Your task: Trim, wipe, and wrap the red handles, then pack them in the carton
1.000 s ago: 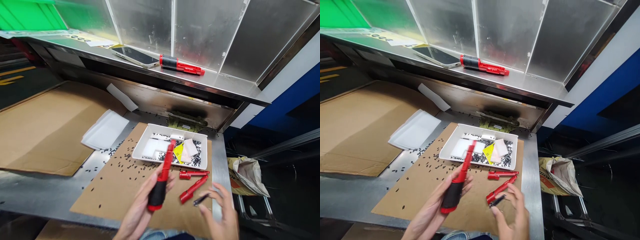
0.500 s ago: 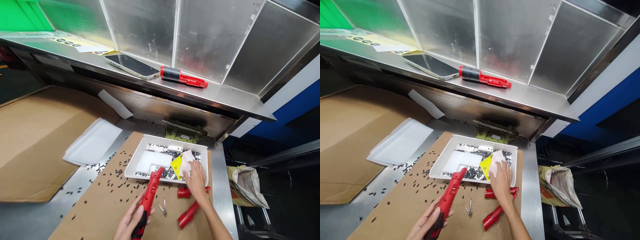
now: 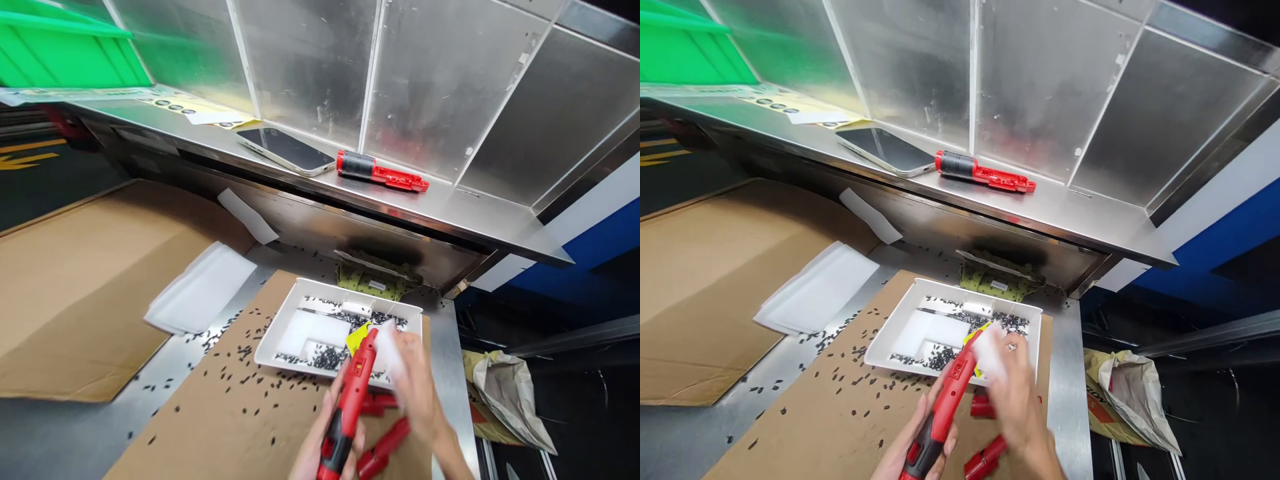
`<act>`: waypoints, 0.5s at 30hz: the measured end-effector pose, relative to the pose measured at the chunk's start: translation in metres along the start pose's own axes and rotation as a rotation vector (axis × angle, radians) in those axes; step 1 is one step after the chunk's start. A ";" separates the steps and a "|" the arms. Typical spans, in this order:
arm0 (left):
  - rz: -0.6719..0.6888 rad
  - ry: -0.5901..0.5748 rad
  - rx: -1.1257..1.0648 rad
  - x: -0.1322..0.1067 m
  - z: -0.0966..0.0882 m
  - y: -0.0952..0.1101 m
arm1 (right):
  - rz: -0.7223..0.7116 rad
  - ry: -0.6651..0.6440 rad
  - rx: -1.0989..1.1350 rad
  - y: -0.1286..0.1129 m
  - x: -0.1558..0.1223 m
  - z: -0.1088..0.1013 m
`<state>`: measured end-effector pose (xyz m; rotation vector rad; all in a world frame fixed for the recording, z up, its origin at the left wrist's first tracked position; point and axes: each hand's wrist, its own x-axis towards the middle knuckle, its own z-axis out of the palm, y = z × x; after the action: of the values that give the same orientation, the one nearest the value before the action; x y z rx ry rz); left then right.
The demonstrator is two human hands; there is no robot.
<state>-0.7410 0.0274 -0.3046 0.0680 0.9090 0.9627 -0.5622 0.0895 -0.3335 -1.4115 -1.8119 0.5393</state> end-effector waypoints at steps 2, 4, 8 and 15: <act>-0.001 -0.009 0.084 -0.003 0.008 -0.002 | -0.189 -0.075 -0.060 -0.021 -0.009 -0.007; 0.011 -0.015 0.155 -0.009 0.017 -0.003 | -0.262 -0.053 -0.202 -0.035 -0.012 -0.014; 0.044 -0.004 0.252 -0.022 0.028 -0.006 | -0.498 0.046 -0.271 -0.045 -0.016 -0.028; 0.127 -0.026 0.379 -0.035 0.033 -0.018 | -0.529 0.105 -0.308 -0.047 -0.033 -0.044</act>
<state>-0.7143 0.0025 -0.2686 0.4640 1.0635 0.8931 -0.5539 0.0393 -0.2821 -1.0523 -2.1340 -0.0877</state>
